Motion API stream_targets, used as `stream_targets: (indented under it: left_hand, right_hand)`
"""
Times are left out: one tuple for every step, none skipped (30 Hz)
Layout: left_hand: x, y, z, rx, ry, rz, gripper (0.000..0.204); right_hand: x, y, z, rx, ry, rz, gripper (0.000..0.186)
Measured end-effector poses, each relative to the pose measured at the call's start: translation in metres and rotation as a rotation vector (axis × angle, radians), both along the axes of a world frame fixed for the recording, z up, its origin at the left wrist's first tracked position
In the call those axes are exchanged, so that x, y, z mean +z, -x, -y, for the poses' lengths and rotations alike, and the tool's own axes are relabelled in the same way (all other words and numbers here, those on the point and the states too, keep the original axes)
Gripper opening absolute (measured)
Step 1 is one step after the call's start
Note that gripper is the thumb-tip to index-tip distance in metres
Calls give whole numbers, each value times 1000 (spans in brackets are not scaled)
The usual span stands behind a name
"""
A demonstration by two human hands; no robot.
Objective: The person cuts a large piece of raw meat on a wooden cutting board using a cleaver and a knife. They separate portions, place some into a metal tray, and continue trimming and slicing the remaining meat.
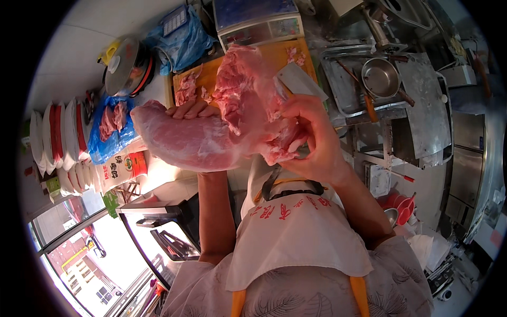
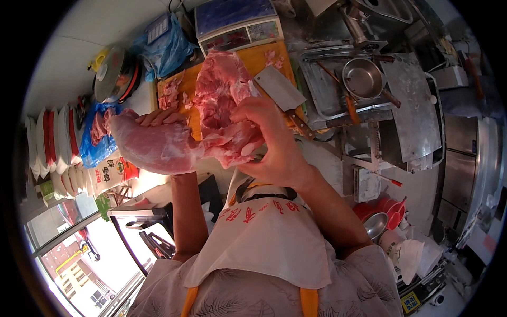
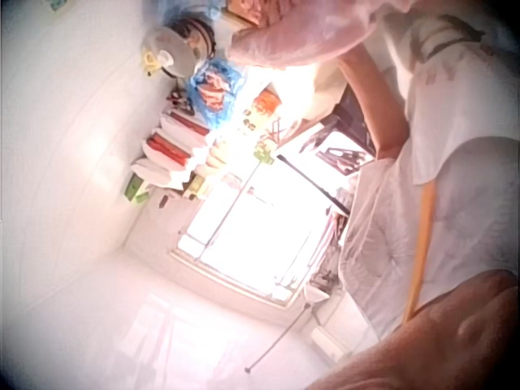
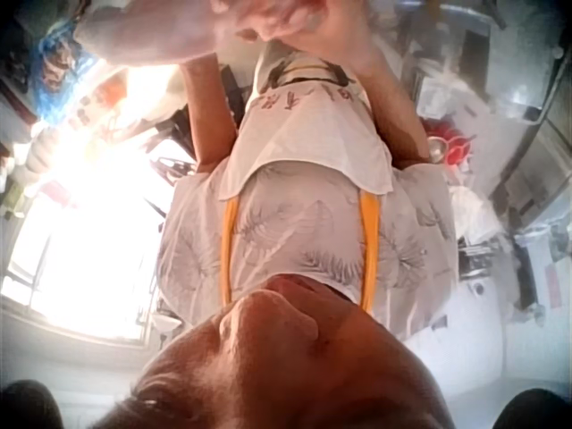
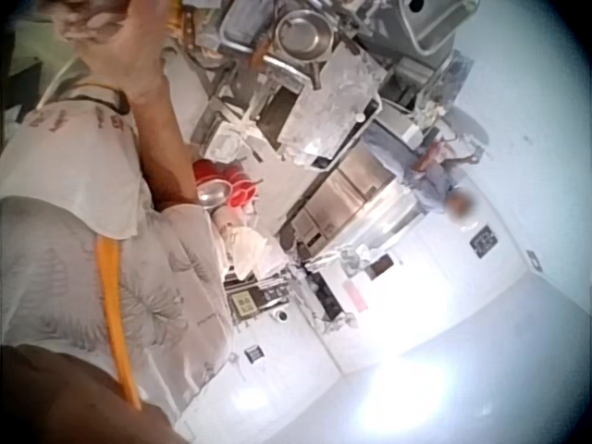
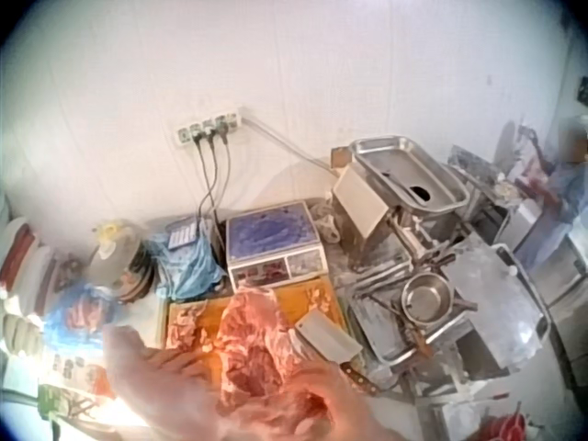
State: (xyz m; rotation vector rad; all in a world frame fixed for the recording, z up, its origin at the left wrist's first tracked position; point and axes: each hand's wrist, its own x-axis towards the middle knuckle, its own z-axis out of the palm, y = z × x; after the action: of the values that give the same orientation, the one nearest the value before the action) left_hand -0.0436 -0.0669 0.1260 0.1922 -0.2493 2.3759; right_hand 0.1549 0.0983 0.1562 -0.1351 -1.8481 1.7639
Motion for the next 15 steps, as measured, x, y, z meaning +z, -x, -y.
stream_targets:
  left_hand:
    - [4,-1,-1,-1,8,31,23]
    - [5,-1,-3,-2,15,63,24]
    - [5,-1,-3,18,24,52,23]
    - [5,-1,-2,38,33,41,23]
    - [4,-1,-2,58,42,31,23]
    - [3,-2,-1,107,93,-45,26]
    - [2,-3,0,157,144,-122,32]
    - [2,-5,2,206,196,-198,41]
    - [1,-5,5,196,273,-235,52]
    - [2,-5,11,185,350,-272,64]
    - [3,-5,15,175,427,-310,77]
    - [2,-7,18,179,478,-311,82]
    - [3,-8,19,183,528,-313,87]
    - [3,-8,21,187,579,-314,92]
    - [6,-9,18,107,510,-246,85]
  right_hand:
    - [2,0,-1,8,-31,9,74]
    - [4,-1,-2,16,-61,19,75]
    - [6,-1,-2,19,-53,19,73]
    - [7,0,-1,22,-44,20,71]
    - [8,0,-2,25,-64,28,67]
    - [9,0,-2,27,-85,37,64]
    - [8,1,-6,30,-135,55,59]
    - [8,1,-8,33,-184,72,54]
    - [3,2,-8,17,-63,120,48]
    - [-6,3,-6,0,59,168,43]
    - [-11,4,-5,-16,181,214,38]
    - [-9,6,-7,20,291,264,36]
    - [-6,7,-10,57,401,313,35]
    - [-3,9,-12,93,512,362,35]
    - [-3,10,-14,98,598,400,35]
